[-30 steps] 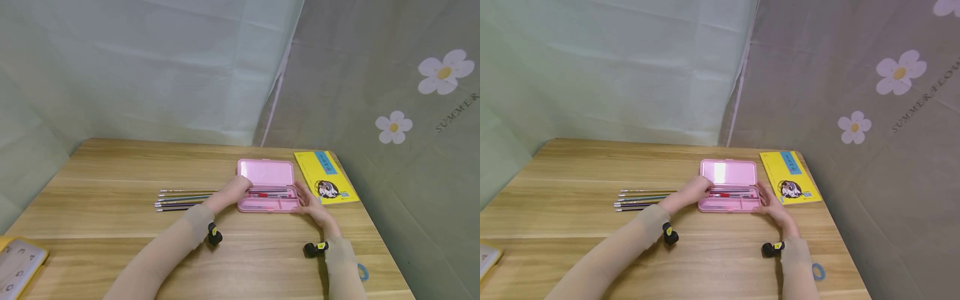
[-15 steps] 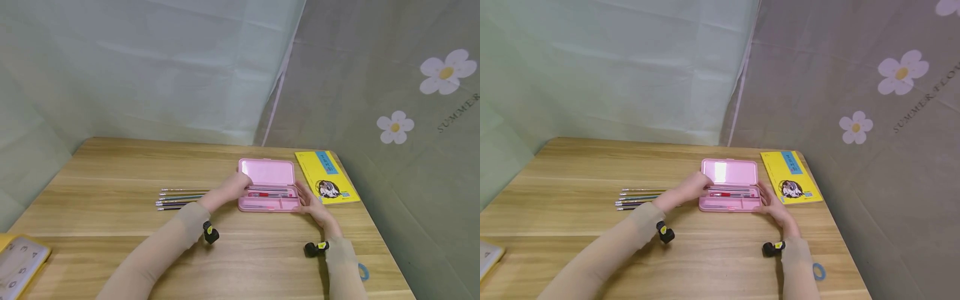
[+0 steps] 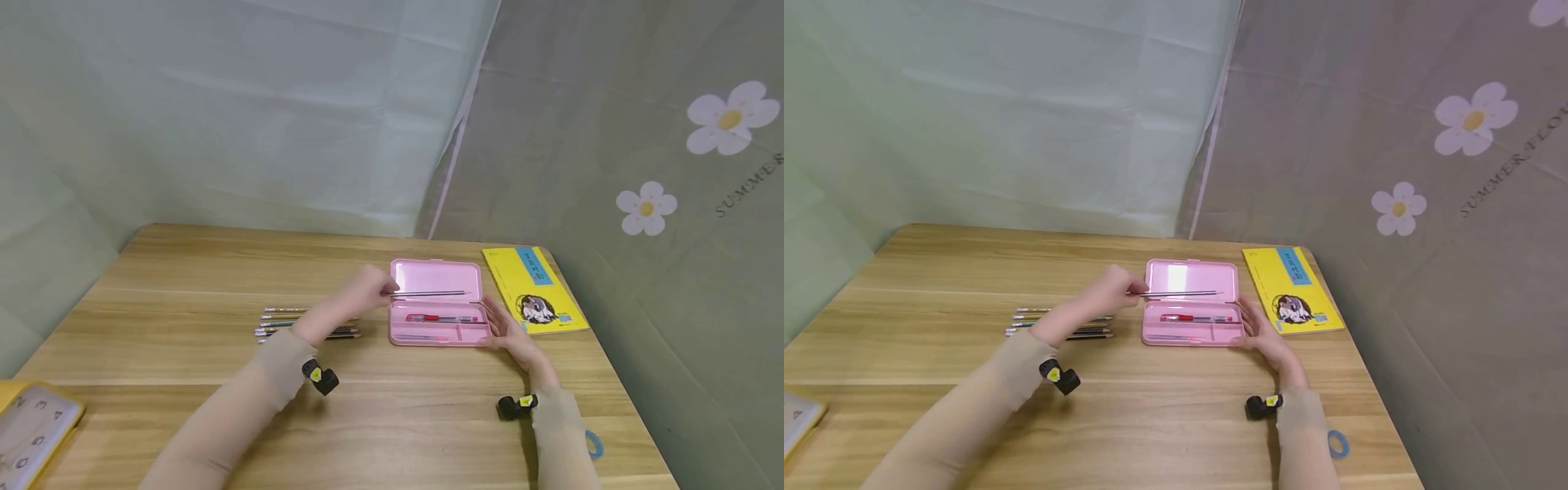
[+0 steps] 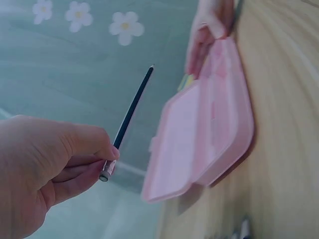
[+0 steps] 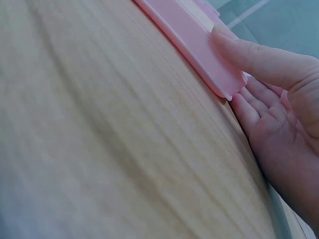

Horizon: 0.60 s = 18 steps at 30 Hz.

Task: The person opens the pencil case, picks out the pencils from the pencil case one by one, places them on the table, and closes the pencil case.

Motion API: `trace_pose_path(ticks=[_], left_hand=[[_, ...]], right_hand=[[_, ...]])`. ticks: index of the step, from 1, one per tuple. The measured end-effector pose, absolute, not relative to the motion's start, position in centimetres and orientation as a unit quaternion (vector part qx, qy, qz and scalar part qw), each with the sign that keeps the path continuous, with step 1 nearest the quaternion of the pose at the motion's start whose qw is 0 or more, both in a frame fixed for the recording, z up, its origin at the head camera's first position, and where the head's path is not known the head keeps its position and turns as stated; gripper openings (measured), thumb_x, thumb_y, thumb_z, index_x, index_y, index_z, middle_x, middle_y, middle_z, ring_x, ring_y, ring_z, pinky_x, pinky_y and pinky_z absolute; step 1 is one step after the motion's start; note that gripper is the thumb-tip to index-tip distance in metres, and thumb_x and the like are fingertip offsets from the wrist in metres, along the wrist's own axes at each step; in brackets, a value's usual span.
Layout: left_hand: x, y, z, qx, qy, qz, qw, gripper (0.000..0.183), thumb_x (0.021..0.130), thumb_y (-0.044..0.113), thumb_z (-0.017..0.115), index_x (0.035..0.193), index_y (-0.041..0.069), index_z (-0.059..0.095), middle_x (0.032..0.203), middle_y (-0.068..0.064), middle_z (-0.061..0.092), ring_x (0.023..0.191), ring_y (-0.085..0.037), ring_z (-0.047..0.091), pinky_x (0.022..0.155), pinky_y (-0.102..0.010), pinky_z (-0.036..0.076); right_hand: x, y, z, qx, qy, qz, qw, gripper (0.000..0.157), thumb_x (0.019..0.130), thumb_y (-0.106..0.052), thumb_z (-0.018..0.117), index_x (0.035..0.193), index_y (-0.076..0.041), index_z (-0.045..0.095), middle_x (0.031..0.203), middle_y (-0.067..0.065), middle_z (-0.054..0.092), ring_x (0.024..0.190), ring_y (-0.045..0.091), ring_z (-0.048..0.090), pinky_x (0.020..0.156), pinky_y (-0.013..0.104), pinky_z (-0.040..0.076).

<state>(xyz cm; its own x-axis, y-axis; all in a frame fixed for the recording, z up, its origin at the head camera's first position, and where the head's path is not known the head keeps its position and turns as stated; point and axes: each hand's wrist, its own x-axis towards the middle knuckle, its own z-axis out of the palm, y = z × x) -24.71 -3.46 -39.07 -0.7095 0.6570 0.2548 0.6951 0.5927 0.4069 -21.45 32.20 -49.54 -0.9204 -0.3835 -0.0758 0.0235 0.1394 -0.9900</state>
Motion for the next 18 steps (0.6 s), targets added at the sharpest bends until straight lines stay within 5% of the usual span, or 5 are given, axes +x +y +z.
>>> trace_pose_path(ticks=[6, 18], left_hand=[[-24.3, -6.3, -38.2, -0.348, -0.889, -0.294, 0.049, 0.015, 0.08, -0.007, 0.066, 0.092, -0.003, 0.075, 0.085, -0.014, 0.075, 0.075, -0.019, 0.07, 0.068, -0.029, 0.058], [-23.8, -12.6, -39.2, -0.314, -0.878, -0.358, 0.04, 0.022, 0.081, -0.005, 0.068, 0.103, -0.007, 0.072, 0.093, -0.018, 0.074, 0.082, -0.027, 0.071, 0.072, -0.038, 0.06]], right_hand=[[-21.4, 32.2, -49.4, -0.123, 0.74, -0.642, 0.157, 0.101, 0.082, 0.005, 0.07, 0.158, -0.009, 0.004, 0.166, 0.009, -0.001, 0.152, 0.031, 0.0, 0.107, 0.005, 0.028], [-21.2, 32.0, -49.2, -0.116, 0.74, -0.644, 0.156, 0.102, 0.081, 0.004, 0.071, 0.158, -0.009, 0.005, 0.166, 0.009, -0.001, 0.152, 0.03, 0.0, 0.109, 0.007, 0.026]])
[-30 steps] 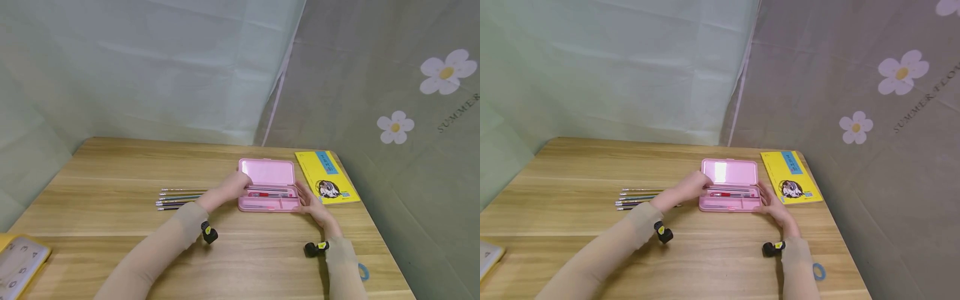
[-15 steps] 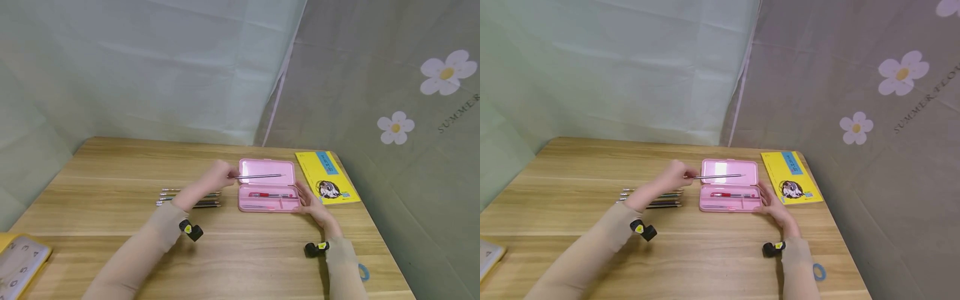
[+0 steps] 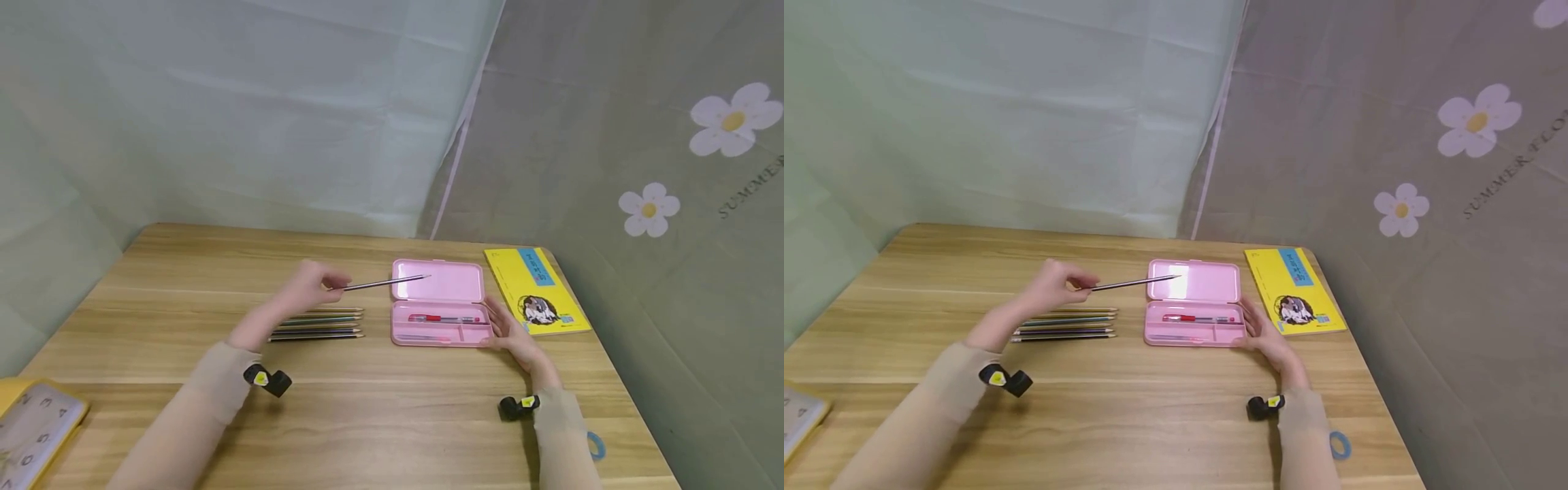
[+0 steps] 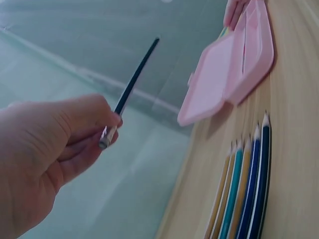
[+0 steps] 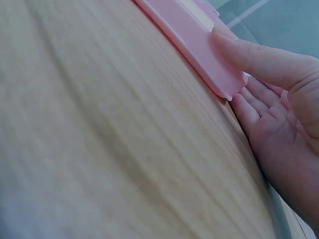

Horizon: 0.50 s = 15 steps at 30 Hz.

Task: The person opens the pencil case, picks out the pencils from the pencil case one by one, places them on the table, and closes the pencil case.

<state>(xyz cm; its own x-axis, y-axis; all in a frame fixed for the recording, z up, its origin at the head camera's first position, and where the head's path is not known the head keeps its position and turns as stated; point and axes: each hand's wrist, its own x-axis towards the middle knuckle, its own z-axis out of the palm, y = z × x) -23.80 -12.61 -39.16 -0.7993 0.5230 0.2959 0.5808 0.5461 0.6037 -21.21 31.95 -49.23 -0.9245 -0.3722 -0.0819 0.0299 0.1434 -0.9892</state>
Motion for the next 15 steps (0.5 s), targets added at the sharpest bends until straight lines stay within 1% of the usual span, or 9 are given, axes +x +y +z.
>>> trace_pose_path(ticks=[2, 9, 15], left_hand=[[-23.7, -13.7, -39.5, -0.316, -0.874, -0.367, 0.036, 0.022, 0.081, -0.005, 0.068, 0.103, -0.007, 0.072, 0.093, -0.018, 0.074, 0.082, -0.026, 0.071, 0.072, -0.037, 0.059], [-23.3, -17.3, -40.9, -0.288, -0.877, -0.384, 0.021, 0.023, 0.083, -0.004, 0.068, 0.106, -0.007, 0.072, 0.092, -0.014, 0.075, 0.08, -0.017, 0.068, 0.07, -0.027, 0.056], [-22.9, -20.4, -42.1, -0.274, -0.878, -0.392, 0.008, 0.024, 0.081, -0.006, 0.068, 0.104, -0.009, 0.071, 0.09, -0.014, 0.075, 0.079, -0.007, 0.067, 0.07, -0.025, 0.057]], right_hand=[[-21.1, 31.9, -49.2, -0.115, 0.74, -0.644, 0.156, 0.102, 0.081, 0.004, 0.071, 0.158, -0.009, 0.004, 0.166, 0.01, -0.001, 0.152, 0.03, 0.001, 0.109, 0.008, 0.027], [-21.0, 32.0, -49.3, -0.116, 0.741, -0.643, 0.156, 0.101, 0.082, 0.004, 0.07, 0.157, -0.008, 0.003, 0.166, 0.01, -0.001, 0.152, 0.031, 0.001, 0.109, 0.008, 0.027], [-21.3, 32.1, -49.4, -0.12, 0.741, -0.643, 0.153, 0.101, 0.082, 0.005, 0.07, 0.157, -0.008, 0.004, 0.166, 0.011, -0.001, 0.152, 0.032, 0.0, 0.108, 0.007, 0.027]])
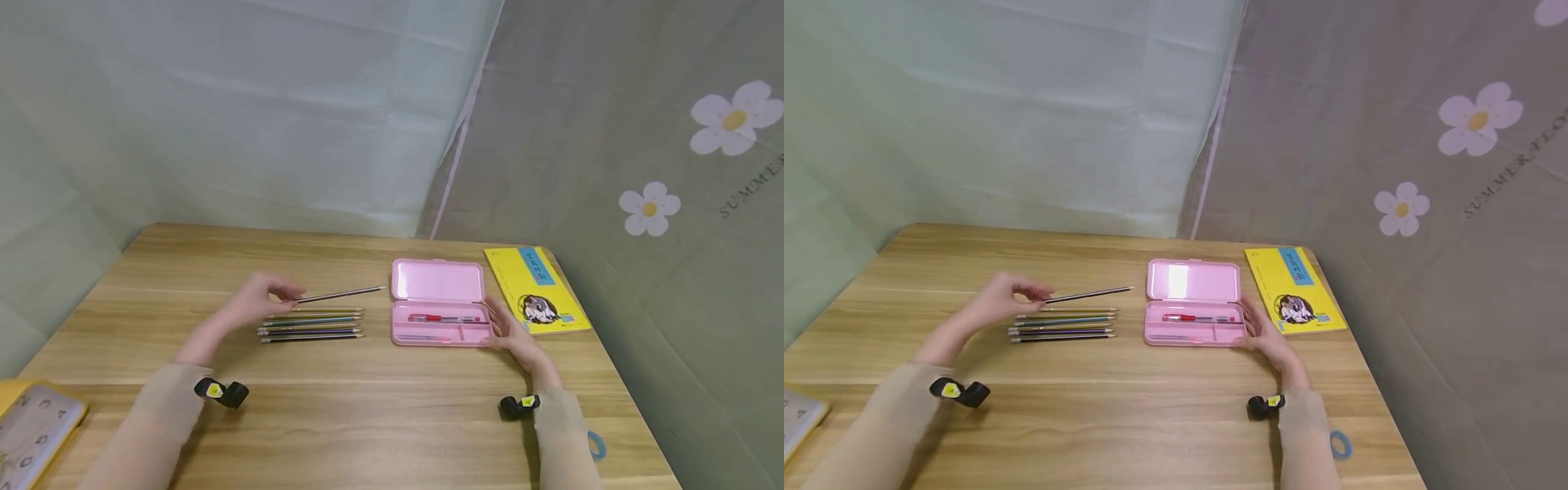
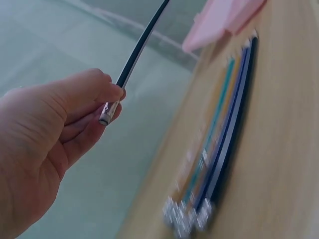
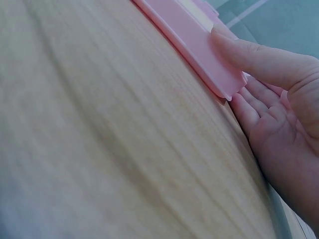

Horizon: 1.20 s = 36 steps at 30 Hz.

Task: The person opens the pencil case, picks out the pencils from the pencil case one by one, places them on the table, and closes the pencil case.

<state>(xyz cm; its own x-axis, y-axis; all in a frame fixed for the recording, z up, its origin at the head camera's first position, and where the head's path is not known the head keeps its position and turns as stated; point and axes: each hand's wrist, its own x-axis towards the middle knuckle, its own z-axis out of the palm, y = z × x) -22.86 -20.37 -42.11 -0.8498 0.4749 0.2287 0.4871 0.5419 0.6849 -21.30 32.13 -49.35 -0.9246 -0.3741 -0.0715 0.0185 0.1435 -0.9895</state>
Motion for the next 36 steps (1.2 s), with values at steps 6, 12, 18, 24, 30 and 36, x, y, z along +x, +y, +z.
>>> trace_pose_path(ticks=[6, 12, 18, 24, 30, 36], left_hand=[[-22.3, -22.5, -43.7, -0.255, -0.879, -0.4, -0.05, 0.024, 0.08, -0.007, 0.068, 0.103, -0.007, 0.072, 0.094, -0.016, 0.075, 0.081, -0.002, 0.066, 0.071, -0.021, 0.056], [-21.6, -23.6, -45.4, -0.253, -0.878, -0.398, -0.08, 0.024, 0.079, -0.005, 0.069, 0.103, -0.005, 0.073, 0.095, -0.014, 0.075, 0.078, 0.0, 0.064, 0.068, -0.019, 0.055], [-21.4, -24.1, -46.1, -0.268, -0.879, -0.386, -0.088, 0.021, 0.08, -0.004, 0.07, 0.101, -0.007, 0.073, 0.093, -0.015, 0.075, 0.078, 0.0, 0.065, 0.069, -0.02, 0.056], [-21.1, -24.4, -46.4, -0.267, -0.88, -0.382, -0.094, 0.022, 0.079, -0.005, 0.07, 0.1, -0.005, 0.073, 0.092, -0.013, 0.074, 0.077, -0.001, 0.065, 0.07, -0.02, 0.057], [-21.0, -24.3, -46.5, -0.274, -0.875, -0.387, -0.098, 0.02, 0.079, -0.003, 0.072, 0.098, -0.005, 0.074, 0.09, -0.012, 0.074, 0.076, 0.0, 0.064, 0.068, -0.02, 0.057], [-20.8, -24.2, -46.4, -0.275, -0.874, -0.388, -0.1, 0.02, 0.078, -0.003, 0.073, 0.098, -0.006, 0.074, 0.09, -0.013, 0.075, 0.075, 0.001, 0.064, 0.068, -0.02, 0.057]], right_hand=[[-21.5, 32.2, -49.5, -0.128, 0.739, -0.644, 0.152, 0.1, 0.082, 0.007, 0.068, 0.157, -0.007, 0.003, 0.165, 0.013, -0.002, 0.151, 0.034, -0.001, 0.107, 0.007, 0.028], [-21.5, 32.1, -49.5, -0.125, 0.738, -0.645, 0.154, 0.099, 0.083, 0.008, 0.067, 0.157, -0.007, 0.004, 0.166, 0.011, -0.002, 0.151, 0.033, -0.001, 0.111, 0.011, 0.026], [-21.5, 32.1, -49.4, -0.119, 0.741, -0.643, 0.151, 0.101, 0.082, 0.006, 0.069, 0.157, -0.007, 0.004, 0.166, 0.011, -0.001, 0.152, 0.032, 0.001, 0.111, 0.01, 0.025], [-21.5, 32.1, -49.3, -0.12, 0.744, -0.64, 0.148, 0.102, 0.081, 0.005, 0.07, 0.157, -0.007, 0.003, 0.166, 0.011, 0.0, 0.152, 0.031, 0.001, 0.11, 0.009, 0.025], [-21.4, 32.0, -49.2, -0.116, 0.742, -0.643, 0.15, 0.103, 0.081, 0.004, 0.071, 0.157, -0.007, 0.003, 0.166, 0.011, 0.001, 0.152, 0.031, 0.003, 0.111, 0.009, 0.025], [-21.2, 32.0, -49.1, -0.113, 0.74, -0.646, 0.152, 0.102, 0.081, 0.004, 0.07, 0.157, -0.007, 0.003, 0.166, 0.01, 0.001, 0.152, 0.029, 0.002, 0.113, 0.011, 0.023]])
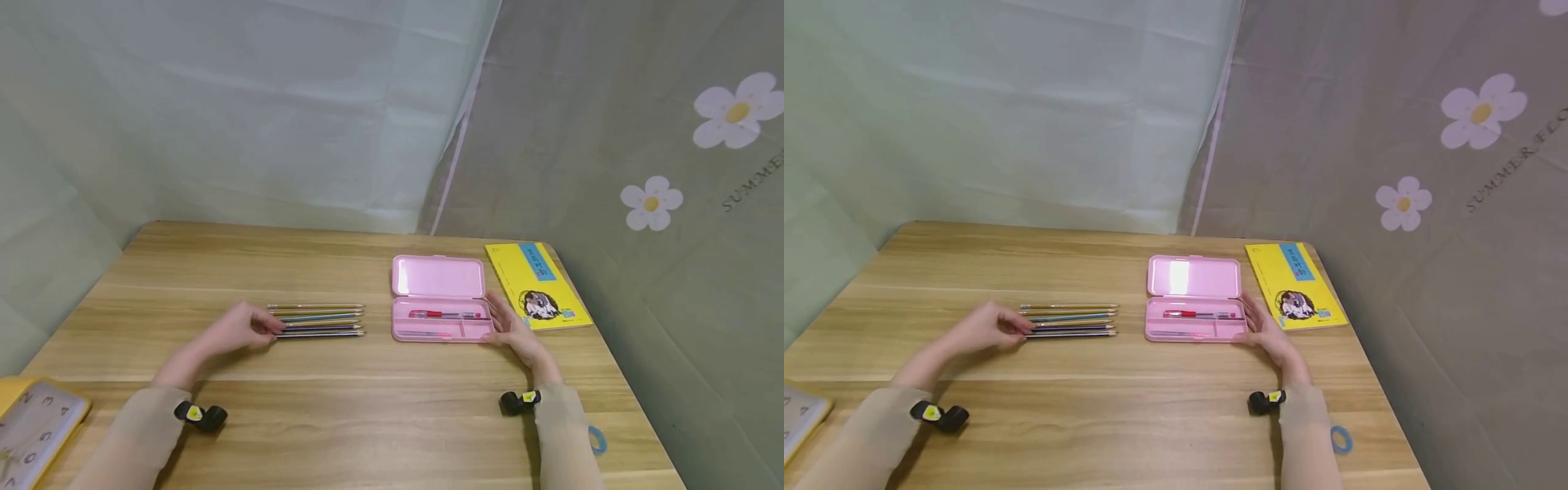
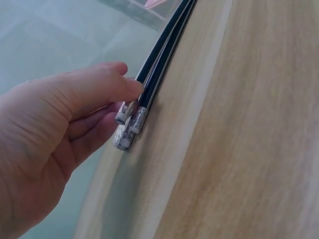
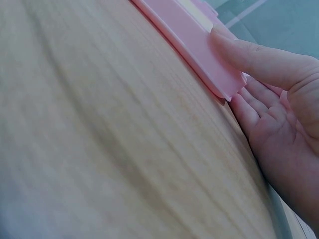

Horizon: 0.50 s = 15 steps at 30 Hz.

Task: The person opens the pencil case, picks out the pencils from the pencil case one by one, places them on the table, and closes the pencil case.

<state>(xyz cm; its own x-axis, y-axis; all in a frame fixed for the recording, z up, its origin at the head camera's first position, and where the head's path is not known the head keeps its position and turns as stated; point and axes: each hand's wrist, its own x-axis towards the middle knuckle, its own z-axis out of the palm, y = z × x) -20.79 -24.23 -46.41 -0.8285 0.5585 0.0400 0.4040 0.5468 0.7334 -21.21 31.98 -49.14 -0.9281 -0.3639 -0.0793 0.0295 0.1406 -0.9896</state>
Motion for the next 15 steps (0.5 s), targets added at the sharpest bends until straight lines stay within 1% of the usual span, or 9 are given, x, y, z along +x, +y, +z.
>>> trace_pose_path(ticks=[8, 12, 15], left_hand=[[-20.84, -24.14, -46.38, 0.277, 0.878, 0.377, 0.101, 0.019, 0.076, -0.002, 0.075, 0.095, -0.003, 0.075, 0.091, -0.014, 0.075, 0.076, -0.002, 0.067, 0.069, -0.02, 0.057], [-20.88, -24.17, -46.48, 0.28, 0.882, 0.368, 0.093, 0.019, 0.075, -0.002, 0.076, 0.095, -0.002, 0.076, 0.089, -0.011, 0.075, 0.075, -0.001, 0.065, 0.068, -0.021, 0.057], [-20.92, -24.18, -46.57, 0.28, 0.884, 0.362, 0.09, 0.022, 0.075, -0.002, 0.076, 0.097, -0.002, 0.075, 0.086, -0.007, 0.075, 0.074, 0.0, 0.064, 0.066, -0.021, 0.056]], right_hand=[[-21.36, 32.12, -49.35, -0.113, 0.741, -0.644, 0.154, 0.101, 0.082, 0.005, 0.069, 0.157, -0.008, 0.003, 0.166, 0.009, 0.002, 0.152, 0.03, 0.002, 0.112, 0.01, 0.025], [-21.39, 32.17, -49.36, -0.114, 0.741, -0.644, 0.154, 0.101, 0.082, 0.005, 0.07, 0.157, -0.008, 0.003, 0.166, 0.009, 0.002, 0.152, 0.03, 0.002, 0.113, 0.011, 0.024], [-21.37, 32.17, -49.34, -0.115, 0.742, -0.643, 0.155, 0.101, 0.083, 0.005, 0.069, 0.157, -0.008, 0.003, 0.166, 0.009, 0.001, 0.152, 0.03, 0.002, 0.113, 0.012, 0.024]])
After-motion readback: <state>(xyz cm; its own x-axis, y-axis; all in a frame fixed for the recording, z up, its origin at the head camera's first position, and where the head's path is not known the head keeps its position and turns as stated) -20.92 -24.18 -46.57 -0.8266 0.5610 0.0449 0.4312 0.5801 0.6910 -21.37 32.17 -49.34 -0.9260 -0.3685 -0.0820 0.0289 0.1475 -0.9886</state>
